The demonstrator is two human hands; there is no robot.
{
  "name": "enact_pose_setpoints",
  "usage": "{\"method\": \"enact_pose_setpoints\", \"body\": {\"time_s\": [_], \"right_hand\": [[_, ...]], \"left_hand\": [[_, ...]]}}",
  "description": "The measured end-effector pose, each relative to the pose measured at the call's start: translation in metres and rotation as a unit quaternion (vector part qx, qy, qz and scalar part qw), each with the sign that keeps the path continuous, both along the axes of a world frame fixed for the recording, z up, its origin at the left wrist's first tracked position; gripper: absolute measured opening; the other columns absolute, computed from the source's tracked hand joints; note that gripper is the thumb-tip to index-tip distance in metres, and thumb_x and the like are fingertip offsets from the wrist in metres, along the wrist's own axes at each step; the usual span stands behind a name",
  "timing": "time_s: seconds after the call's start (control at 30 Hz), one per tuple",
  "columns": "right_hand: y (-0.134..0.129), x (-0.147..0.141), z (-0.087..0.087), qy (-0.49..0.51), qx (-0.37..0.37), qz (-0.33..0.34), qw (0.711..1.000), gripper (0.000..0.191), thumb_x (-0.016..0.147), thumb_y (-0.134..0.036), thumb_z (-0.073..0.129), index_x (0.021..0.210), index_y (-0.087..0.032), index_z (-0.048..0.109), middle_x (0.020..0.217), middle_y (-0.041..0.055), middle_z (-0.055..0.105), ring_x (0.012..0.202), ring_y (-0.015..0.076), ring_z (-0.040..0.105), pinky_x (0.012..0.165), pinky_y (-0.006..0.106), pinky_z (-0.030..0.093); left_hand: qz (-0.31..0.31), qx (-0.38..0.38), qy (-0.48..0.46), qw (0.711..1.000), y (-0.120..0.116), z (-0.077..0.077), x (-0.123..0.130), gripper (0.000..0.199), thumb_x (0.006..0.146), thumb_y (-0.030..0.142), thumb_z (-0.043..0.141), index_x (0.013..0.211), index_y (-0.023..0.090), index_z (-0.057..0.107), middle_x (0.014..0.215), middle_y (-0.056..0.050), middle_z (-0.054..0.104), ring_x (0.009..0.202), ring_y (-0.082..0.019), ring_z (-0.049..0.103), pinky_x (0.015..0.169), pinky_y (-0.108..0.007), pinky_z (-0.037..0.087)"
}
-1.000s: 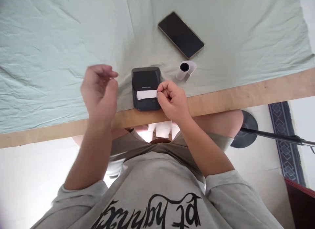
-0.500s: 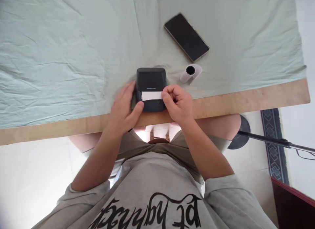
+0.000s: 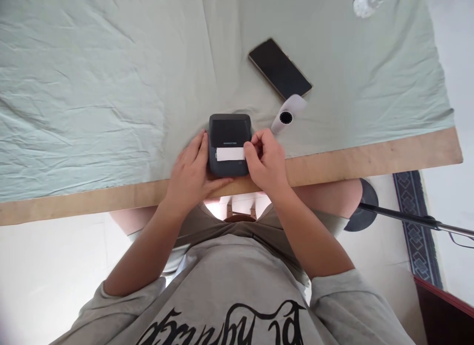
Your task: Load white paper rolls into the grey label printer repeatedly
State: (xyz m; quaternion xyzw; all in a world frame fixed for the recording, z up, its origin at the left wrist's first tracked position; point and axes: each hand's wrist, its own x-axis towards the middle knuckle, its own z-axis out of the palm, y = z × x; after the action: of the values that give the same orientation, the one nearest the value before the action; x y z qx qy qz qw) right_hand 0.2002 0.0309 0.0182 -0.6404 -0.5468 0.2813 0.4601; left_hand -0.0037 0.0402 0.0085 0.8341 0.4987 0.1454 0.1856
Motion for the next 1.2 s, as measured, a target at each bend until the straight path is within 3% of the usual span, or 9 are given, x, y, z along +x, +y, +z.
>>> {"method": "enact_pose_setpoints", "body": {"time_s": [0.3, 0.63, 0.77, 0.97, 1.1, 1.2], "right_hand": [[0.004, -0.001, 0.005, -0.025, -0.026, 0.005, 0.999, 0.029, 0.100, -0.039, 0.049, 0.075, -0.026, 0.040, 0.066, -0.0038, 0.039, 0.063, 0.0144, 0.038, 0.060, 0.033, 0.027], [0.003, 0.001, 0.001, -0.021, -0.023, 0.012, 0.999, 0.043, 0.105, -0.058, 0.047, 0.077, -0.026, 0.040, 0.068, -0.0041, 0.038, 0.064, 0.0139, 0.038, 0.063, 0.034, 0.031], [0.004, 0.002, 0.000, -0.029, -0.036, 0.012, 0.999, 0.042, 0.104, -0.058, 0.048, 0.078, -0.026, 0.040, 0.068, -0.0043, 0.038, 0.064, 0.0138, 0.036, 0.062, 0.033, 0.029], [0.005, 0.003, 0.000, -0.022, -0.039, 0.014, 0.999, 0.037, 0.099, -0.053, 0.054, 0.078, -0.026, 0.041, 0.067, -0.0049, 0.041, 0.064, 0.0139, 0.038, 0.063, 0.033, 0.030], [0.003, 0.011, -0.003, 0.009, -0.053, 0.040, 0.998, 0.030, 0.089, -0.045, 0.069, 0.083, -0.028, 0.046, 0.067, -0.0068, 0.046, 0.060, 0.0133, 0.040, 0.059, 0.032, 0.031], [0.002, 0.016, 0.006, 0.011, -0.048, 0.045, 0.998, 0.028, 0.085, -0.040, 0.075, 0.089, -0.029, 0.049, 0.063, -0.0092, 0.045, 0.055, 0.0135, 0.040, 0.058, 0.033, 0.033]], "left_hand": [[0.006, 0.031, -0.017, 0.999, -0.001, -0.004, 0.000, 0.119, 0.082, 0.080, 0.072, 0.167, 0.010, 0.028, 0.172, -0.025, 0.035, 0.155, -0.041, 0.044, 0.125, -0.049, 0.042], [-0.009, 0.039, -0.058, 0.998, 0.001, -0.009, -0.004, 0.119, 0.080, 0.080, 0.074, 0.168, 0.015, 0.029, 0.170, -0.023, 0.039, 0.151, -0.041, 0.049, 0.125, -0.051, 0.043], [-0.008, 0.028, -0.074, 0.997, 0.004, -0.011, -0.004, 0.120, 0.077, 0.079, 0.079, 0.168, 0.019, 0.030, 0.169, -0.020, 0.042, 0.152, -0.040, 0.049, 0.126, -0.051, 0.043], [0.006, 0.011, -0.058, 0.998, 0.004, -0.003, -0.002, 0.117, 0.075, 0.071, 0.087, 0.164, 0.013, 0.038, 0.168, -0.023, 0.044, 0.153, -0.040, 0.048, 0.127, -0.049, 0.042], [0.023, -0.022, -0.058, 0.998, 0.001, 0.002, 0.000, 0.110, 0.080, 0.074, 0.079, 0.164, 0.016, 0.039, 0.171, -0.019, 0.040, 0.155, -0.040, 0.045, 0.127, -0.051, 0.041], [0.053, -0.032, -0.073, 0.995, -0.001, 0.004, 0.001, 0.095, 0.091, 0.070, 0.069, 0.164, 0.017, 0.039, 0.172, -0.016, 0.040, 0.156, -0.038, 0.044, 0.127, -0.050, 0.042]]}}
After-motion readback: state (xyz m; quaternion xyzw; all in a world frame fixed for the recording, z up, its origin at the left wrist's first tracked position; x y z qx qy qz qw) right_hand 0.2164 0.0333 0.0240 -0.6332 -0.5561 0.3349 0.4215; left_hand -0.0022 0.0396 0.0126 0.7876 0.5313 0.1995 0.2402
